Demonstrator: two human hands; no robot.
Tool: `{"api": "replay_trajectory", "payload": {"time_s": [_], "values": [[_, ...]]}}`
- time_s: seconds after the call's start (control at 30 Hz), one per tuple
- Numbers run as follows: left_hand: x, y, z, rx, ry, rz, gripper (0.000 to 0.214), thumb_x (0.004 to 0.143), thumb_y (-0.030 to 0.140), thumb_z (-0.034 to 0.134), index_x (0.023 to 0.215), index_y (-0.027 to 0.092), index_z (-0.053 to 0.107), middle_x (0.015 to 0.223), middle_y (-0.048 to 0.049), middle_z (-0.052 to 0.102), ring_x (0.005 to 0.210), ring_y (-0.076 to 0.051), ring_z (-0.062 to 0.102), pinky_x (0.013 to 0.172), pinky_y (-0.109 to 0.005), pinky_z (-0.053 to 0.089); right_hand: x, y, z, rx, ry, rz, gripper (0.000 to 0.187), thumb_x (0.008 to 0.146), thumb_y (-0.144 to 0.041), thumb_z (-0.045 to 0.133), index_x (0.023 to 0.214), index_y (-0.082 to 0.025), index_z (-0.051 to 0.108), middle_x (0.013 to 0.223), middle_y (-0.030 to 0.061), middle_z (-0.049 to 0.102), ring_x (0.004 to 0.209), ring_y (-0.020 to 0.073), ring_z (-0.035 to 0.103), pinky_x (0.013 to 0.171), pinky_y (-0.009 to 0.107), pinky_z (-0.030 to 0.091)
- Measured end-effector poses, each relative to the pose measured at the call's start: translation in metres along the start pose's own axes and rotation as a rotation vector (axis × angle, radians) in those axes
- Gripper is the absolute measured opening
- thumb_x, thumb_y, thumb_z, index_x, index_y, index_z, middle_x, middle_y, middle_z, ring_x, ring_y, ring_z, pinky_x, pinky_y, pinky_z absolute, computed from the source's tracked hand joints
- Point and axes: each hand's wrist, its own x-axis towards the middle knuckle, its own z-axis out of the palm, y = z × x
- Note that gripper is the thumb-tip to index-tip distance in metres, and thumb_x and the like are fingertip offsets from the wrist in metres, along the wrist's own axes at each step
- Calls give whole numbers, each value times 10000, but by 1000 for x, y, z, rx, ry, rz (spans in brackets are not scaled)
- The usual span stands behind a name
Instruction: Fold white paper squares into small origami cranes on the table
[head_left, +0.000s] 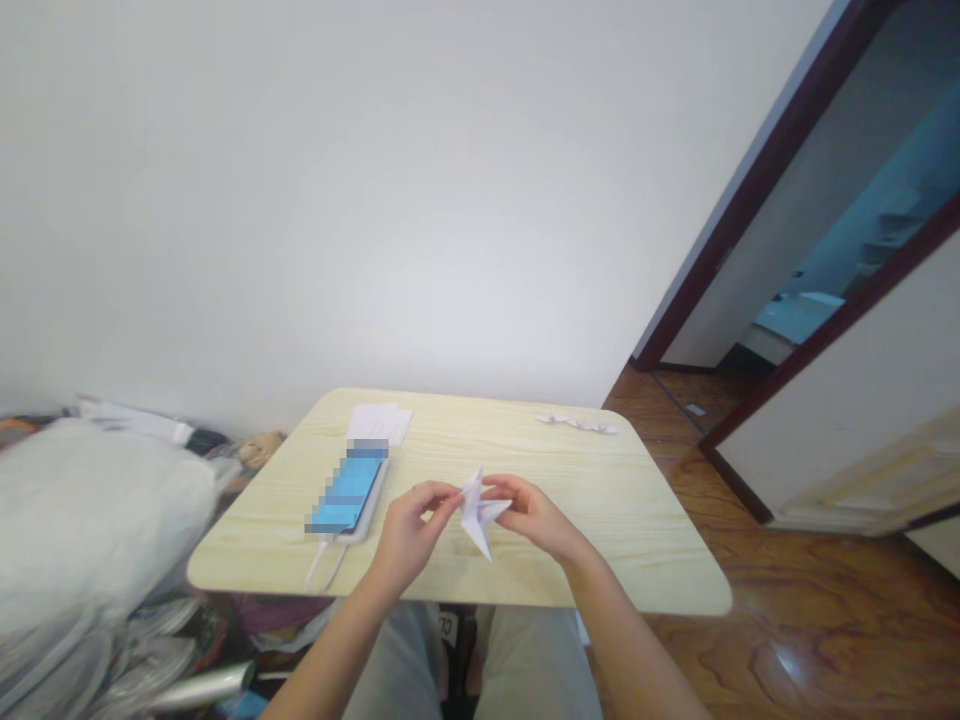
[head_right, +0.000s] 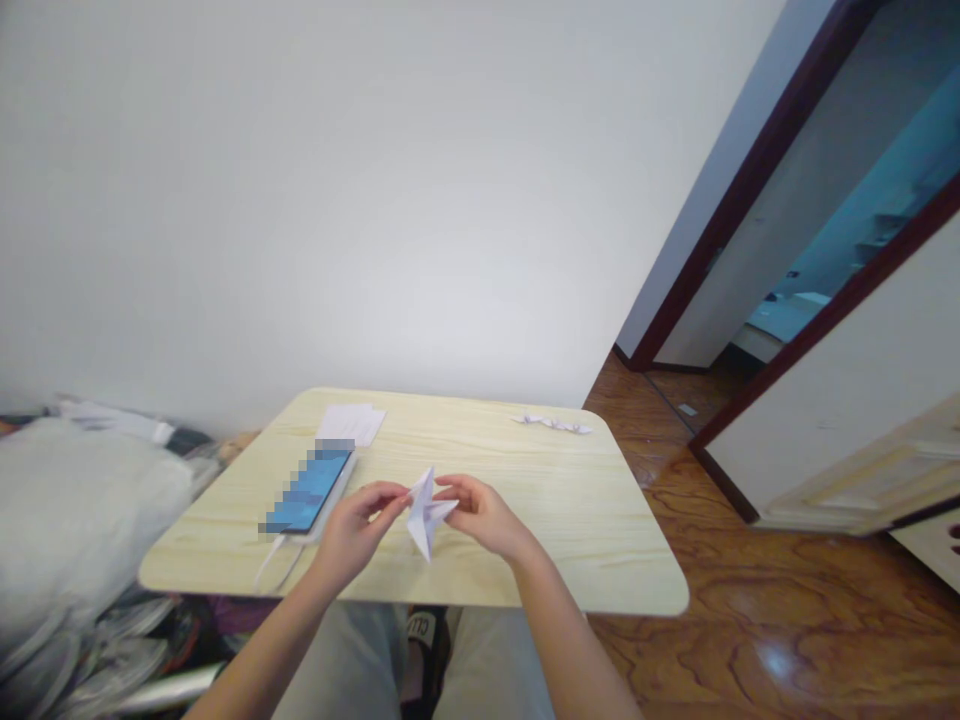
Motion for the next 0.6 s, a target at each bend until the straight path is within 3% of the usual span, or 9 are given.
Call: {"api": "replay_trajectory", "payload": {"time_s": [0.23, 0.37, 0.6], "values": [[0, -6, 4, -110, 30, -111, 212, 763, 289, 558, 932, 168, 600, 712, -21, 665, 643, -140, 627, 628, -260, 510, -1, -1, 17, 41, 14, -20, 384, 633, -216, 684, 997, -183, 562, 904, 36, 652, 829, 154, 611, 777, 300, 458], [-1, -7, 3, -102, 77, -116, 178, 752, 297, 571, 864, 172, 631, 766, -36, 683, 681, -149, 636, 645, -262, 512, -2, -2, 18, 29, -20, -32, 426, 631, -231, 690, 1030, -189, 547, 955, 50, 640, 843, 156, 605, 768, 303, 460], [0, 1, 3, -94, -26, -72, 119, 742, 267, 587, 761, 185, 671, 758, -32, 692, 690, -150, 630, 635, -244, 505, 3, 5, 18, 104, 107, -74, 269, 657, -339, 689, 829, -189, 547, 776, 13, 649, 745, 142, 613, 718, 291, 480]]}}
